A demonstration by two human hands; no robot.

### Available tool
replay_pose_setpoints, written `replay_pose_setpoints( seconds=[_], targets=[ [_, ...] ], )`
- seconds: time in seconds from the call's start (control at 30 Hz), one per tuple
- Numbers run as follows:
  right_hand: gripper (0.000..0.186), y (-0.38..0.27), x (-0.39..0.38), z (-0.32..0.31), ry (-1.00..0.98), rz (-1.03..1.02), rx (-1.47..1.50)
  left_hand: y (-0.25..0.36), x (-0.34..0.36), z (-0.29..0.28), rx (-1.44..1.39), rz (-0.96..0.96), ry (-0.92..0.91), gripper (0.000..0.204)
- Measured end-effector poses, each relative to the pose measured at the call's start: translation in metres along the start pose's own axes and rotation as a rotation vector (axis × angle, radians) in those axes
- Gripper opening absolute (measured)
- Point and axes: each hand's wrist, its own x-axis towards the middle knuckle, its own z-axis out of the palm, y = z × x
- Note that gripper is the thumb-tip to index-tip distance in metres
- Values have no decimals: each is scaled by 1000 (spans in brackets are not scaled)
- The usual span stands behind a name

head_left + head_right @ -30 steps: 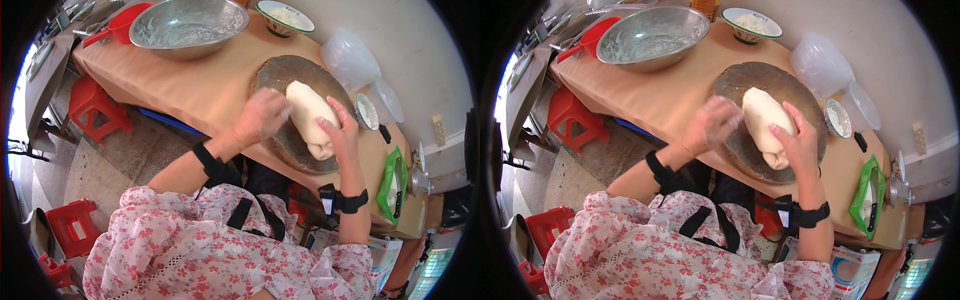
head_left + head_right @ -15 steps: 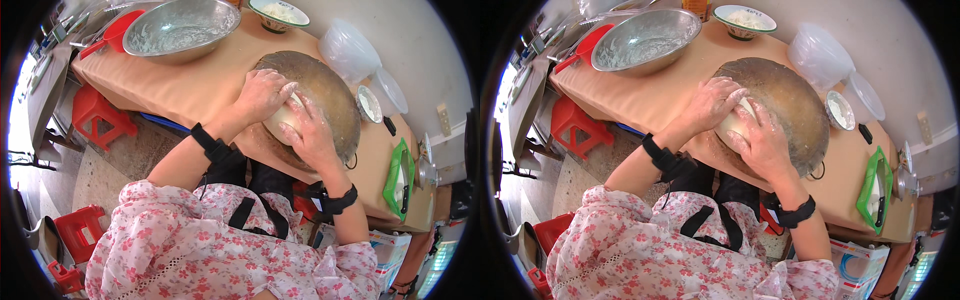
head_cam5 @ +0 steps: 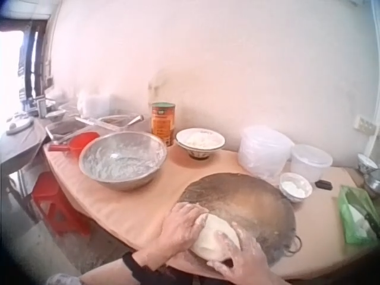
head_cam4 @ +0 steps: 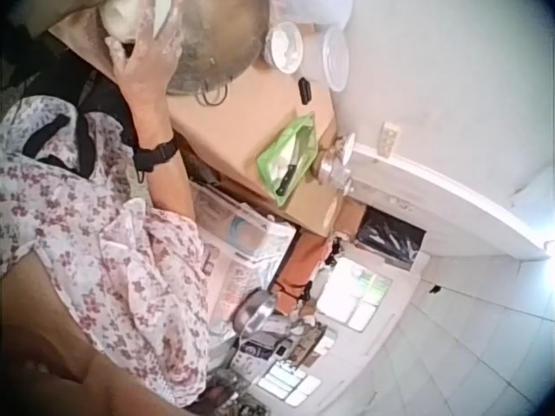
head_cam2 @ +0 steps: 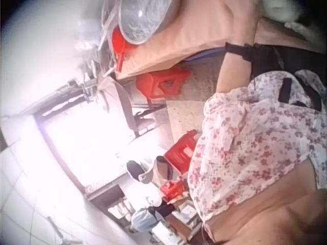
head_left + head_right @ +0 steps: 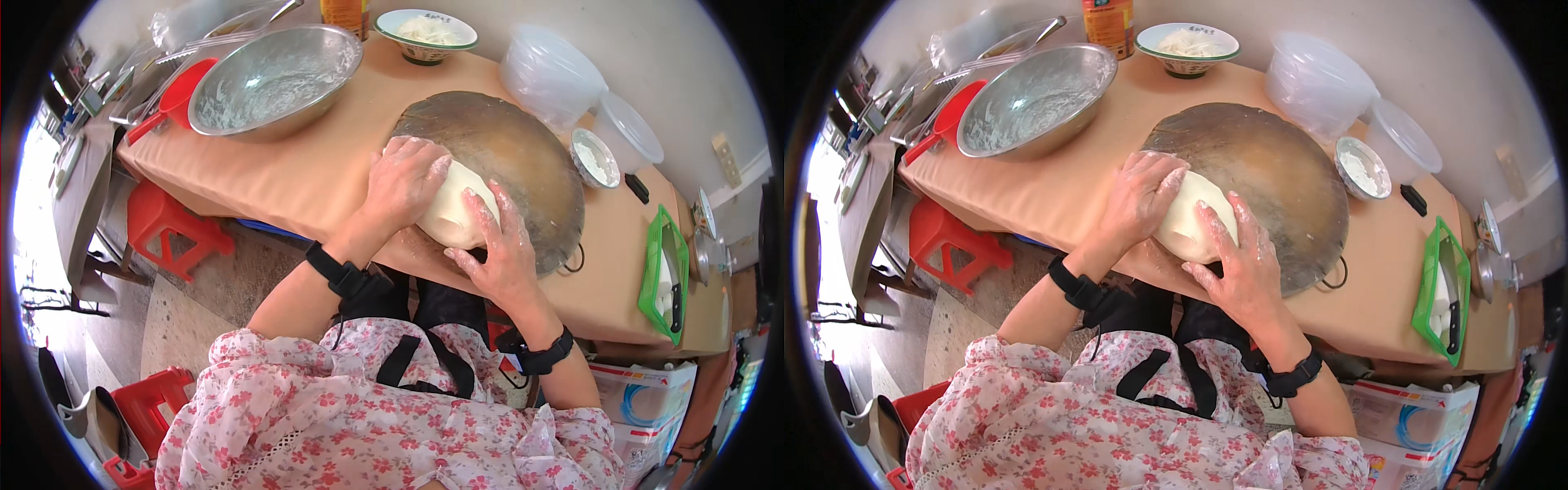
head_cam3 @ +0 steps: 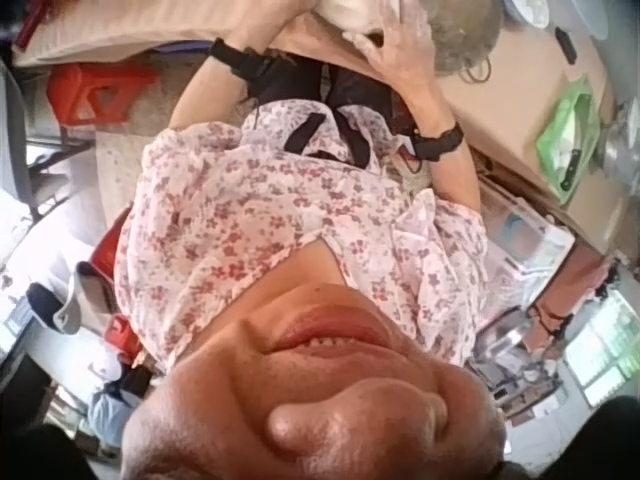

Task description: Kneading and shaping a piece of dough on a wooden board.

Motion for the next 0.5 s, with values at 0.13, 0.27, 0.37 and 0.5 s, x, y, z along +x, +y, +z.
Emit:
replay_pose_setpoints(
  seconds=[0.13, 0.27, 0.37, 0.5],
  targets=[
    [62, 7, -1, 0, 42, 94, 153, 9, 2, 8, 21, -42, 91, 18],
    [61, 26, 2, -14, 71, -4, 64, 25, 6, 2, -31, -21, 57, 13],
    [66, 40, 2, -40, 102, -147, -117, 47, 10, 4, -93, 68, 131, 9],
    [71, 54, -9, -52, -58, -63, -198, 58, -4, 21, 73, 129, 53, 16]
  ],
)
